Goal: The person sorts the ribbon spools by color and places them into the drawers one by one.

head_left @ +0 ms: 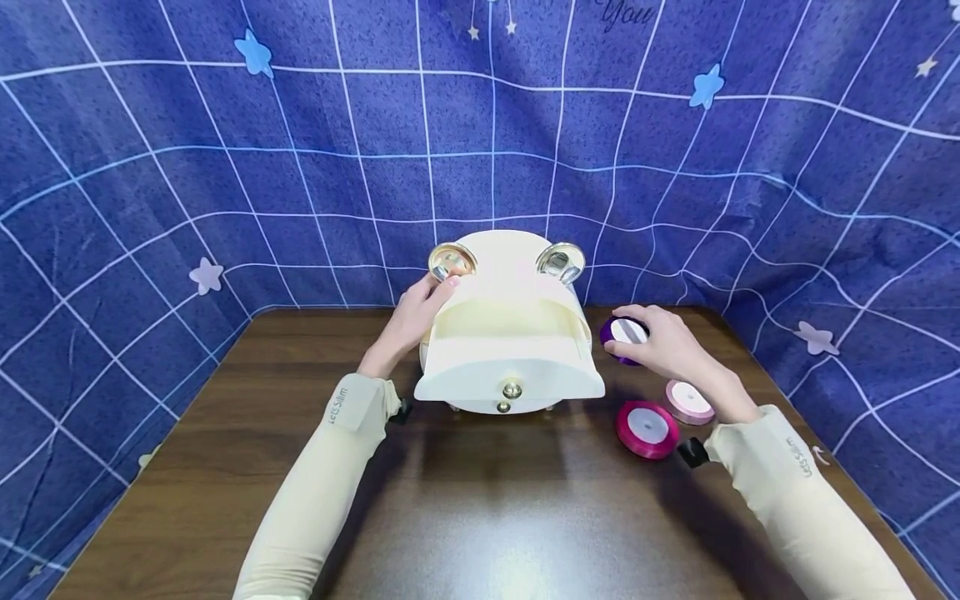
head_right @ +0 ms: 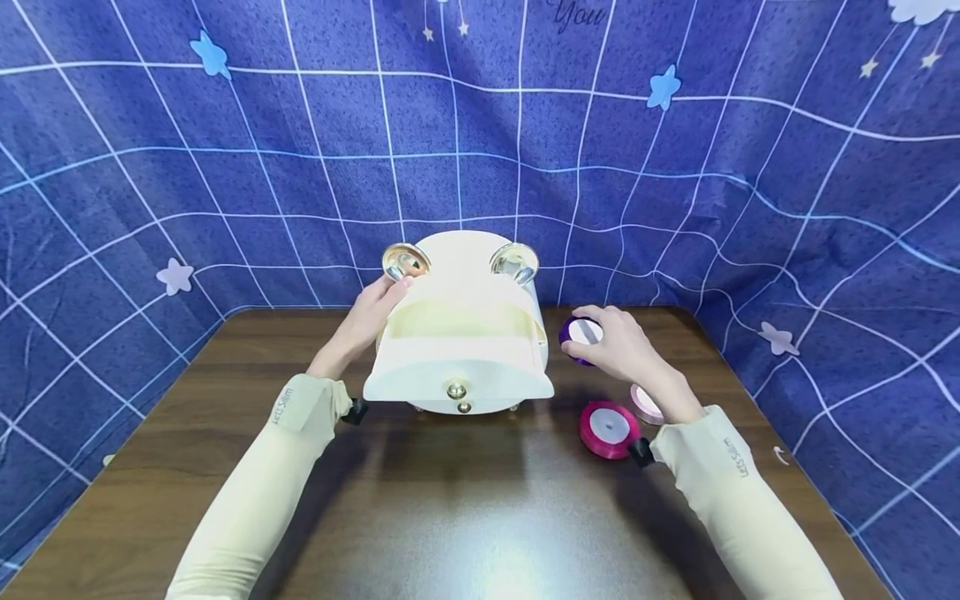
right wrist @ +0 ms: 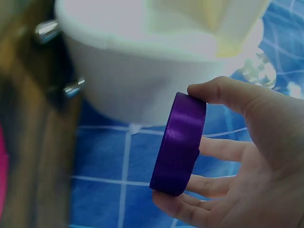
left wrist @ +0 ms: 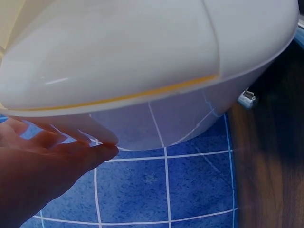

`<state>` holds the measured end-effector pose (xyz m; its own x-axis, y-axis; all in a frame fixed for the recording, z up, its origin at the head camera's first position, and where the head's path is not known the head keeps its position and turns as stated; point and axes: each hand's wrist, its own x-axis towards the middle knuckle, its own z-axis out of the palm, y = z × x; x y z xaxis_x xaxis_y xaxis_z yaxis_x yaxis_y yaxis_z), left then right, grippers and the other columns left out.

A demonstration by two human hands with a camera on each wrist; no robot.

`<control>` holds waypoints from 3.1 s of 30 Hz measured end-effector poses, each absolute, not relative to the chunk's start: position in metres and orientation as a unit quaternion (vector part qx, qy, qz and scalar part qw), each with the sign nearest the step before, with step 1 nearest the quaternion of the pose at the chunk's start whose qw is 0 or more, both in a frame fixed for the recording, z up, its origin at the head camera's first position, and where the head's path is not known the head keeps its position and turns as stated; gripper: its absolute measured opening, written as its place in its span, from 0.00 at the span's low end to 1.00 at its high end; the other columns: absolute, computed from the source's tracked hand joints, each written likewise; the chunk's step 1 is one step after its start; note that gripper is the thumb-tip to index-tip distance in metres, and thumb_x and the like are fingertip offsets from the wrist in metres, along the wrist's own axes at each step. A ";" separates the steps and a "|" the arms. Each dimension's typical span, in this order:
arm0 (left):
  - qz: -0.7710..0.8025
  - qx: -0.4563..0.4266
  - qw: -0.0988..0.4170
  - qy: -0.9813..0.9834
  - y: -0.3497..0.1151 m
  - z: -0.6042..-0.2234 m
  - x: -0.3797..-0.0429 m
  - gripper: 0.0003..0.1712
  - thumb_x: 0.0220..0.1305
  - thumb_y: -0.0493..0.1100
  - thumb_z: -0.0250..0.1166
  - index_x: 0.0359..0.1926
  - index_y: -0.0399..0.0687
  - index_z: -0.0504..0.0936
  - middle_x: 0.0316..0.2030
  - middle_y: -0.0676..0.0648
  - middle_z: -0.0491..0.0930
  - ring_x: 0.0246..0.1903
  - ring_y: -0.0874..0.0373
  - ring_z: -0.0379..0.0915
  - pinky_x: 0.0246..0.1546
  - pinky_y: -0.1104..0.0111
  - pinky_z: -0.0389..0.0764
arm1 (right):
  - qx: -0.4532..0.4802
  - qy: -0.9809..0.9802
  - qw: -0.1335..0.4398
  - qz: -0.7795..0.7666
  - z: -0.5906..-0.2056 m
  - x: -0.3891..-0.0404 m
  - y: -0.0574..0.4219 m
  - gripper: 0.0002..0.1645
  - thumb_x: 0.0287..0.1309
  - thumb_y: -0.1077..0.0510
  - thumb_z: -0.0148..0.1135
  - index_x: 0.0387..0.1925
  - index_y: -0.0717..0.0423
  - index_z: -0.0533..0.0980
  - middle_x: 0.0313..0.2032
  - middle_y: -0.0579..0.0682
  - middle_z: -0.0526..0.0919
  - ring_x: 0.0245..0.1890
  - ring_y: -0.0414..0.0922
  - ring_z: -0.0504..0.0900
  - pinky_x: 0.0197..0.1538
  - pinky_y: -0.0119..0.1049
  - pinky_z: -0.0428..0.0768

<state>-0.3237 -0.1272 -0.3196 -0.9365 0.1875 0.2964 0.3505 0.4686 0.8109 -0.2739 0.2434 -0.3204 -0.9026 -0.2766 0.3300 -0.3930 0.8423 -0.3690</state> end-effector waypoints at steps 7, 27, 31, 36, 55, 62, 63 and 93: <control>-0.495 -0.151 0.075 -0.852 -0.128 -0.319 -0.324 0.29 0.70 0.64 0.48 0.63 0.54 0.71 0.60 0.43 0.75 0.53 0.50 0.71 0.58 0.53 0.71 | 0.198 -0.940 0.154 0.233 -0.290 -0.257 0.226 0.31 0.53 0.45 0.67 0.56 0.56 0.76 0.47 0.61 0.82 0.46 0.55 0.77 0.48 0.47 0.72; -0.498 -0.158 0.071 -0.850 -0.127 -0.318 -0.324 0.28 0.70 0.64 0.49 0.63 0.57 0.72 0.61 0.45 0.74 0.54 0.51 0.70 0.58 0.54 0.71 | 0.284 -0.902 0.172 0.275 -0.243 -0.226 0.160 0.29 0.51 0.44 0.70 0.55 0.48 0.77 0.44 0.52 0.77 0.45 0.47 0.74 0.46 0.41 0.70; -0.501 -0.155 0.068 -0.849 -0.128 -0.318 -0.324 0.29 0.70 0.64 0.49 0.63 0.55 0.71 0.56 0.43 0.76 0.49 0.51 0.73 0.54 0.56 0.73 | 0.299 -0.901 0.161 0.269 -0.239 -0.222 0.145 0.31 0.50 0.43 0.70 0.55 0.48 0.77 0.45 0.51 0.76 0.46 0.46 0.72 0.48 0.41 0.69; -0.504 -0.154 0.065 -0.847 -0.128 -0.318 -0.322 0.29 0.70 0.64 0.49 0.63 0.56 0.71 0.57 0.44 0.76 0.49 0.51 0.73 0.54 0.57 0.73 | 0.307 -0.905 0.154 0.251 -0.238 -0.223 0.131 0.32 0.49 0.41 0.71 0.55 0.48 0.77 0.45 0.53 0.75 0.46 0.47 0.72 0.48 0.41 0.69; -0.496 -0.152 0.069 -0.852 -0.128 -0.318 -0.322 0.30 0.69 0.65 0.49 0.62 0.54 0.71 0.54 0.43 0.77 0.48 0.51 0.73 0.52 0.57 0.75 | 0.319 -0.918 0.132 0.196 -0.236 -0.220 0.112 0.35 0.52 0.37 0.68 0.58 0.50 0.77 0.46 0.54 0.74 0.48 0.50 0.71 0.48 0.43 0.71; -0.493 -0.158 0.072 -0.853 -0.128 -0.319 -0.322 0.29 0.70 0.64 0.49 0.62 0.55 0.71 0.54 0.43 0.77 0.46 0.51 0.75 0.49 0.58 0.77 | 0.330 -0.891 0.199 0.241 -0.241 -0.214 0.116 0.24 0.56 0.44 0.67 0.49 0.53 0.80 0.45 0.53 0.77 0.47 0.48 0.72 0.50 0.42 0.71; -0.493 -0.159 0.072 -0.852 -0.128 -0.319 -0.322 0.29 0.70 0.64 0.49 0.62 0.56 0.71 0.54 0.43 0.77 0.46 0.51 0.75 0.49 0.58 0.77 | 0.333 -0.879 0.223 0.257 -0.243 -0.212 0.117 0.19 0.57 0.46 0.67 0.45 0.53 0.81 0.42 0.52 0.78 0.44 0.47 0.73 0.48 0.41 0.72; -0.502 -0.159 0.065 -0.848 -0.131 -0.321 -0.323 0.32 0.68 0.67 0.49 0.62 0.54 0.71 0.55 0.44 0.76 0.52 0.52 0.72 0.55 0.56 0.74 | 0.116 -0.664 -0.223 0.704 -0.323 -0.174 0.102 0.28 0.70 0.43 0.46 0.41 0.65 0.77 0.11 0.42 0.73 0.11 0.37 0.69 0.18 0.28 0.65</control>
<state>-0.3231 -0.1307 -0.3211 -0.9411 0.2046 0.2691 0.3343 0.4453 0.8306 -0.1736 0.1017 -0.3228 -0.8737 -0.4681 -0.1328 0.1595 -0.0178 -0.9870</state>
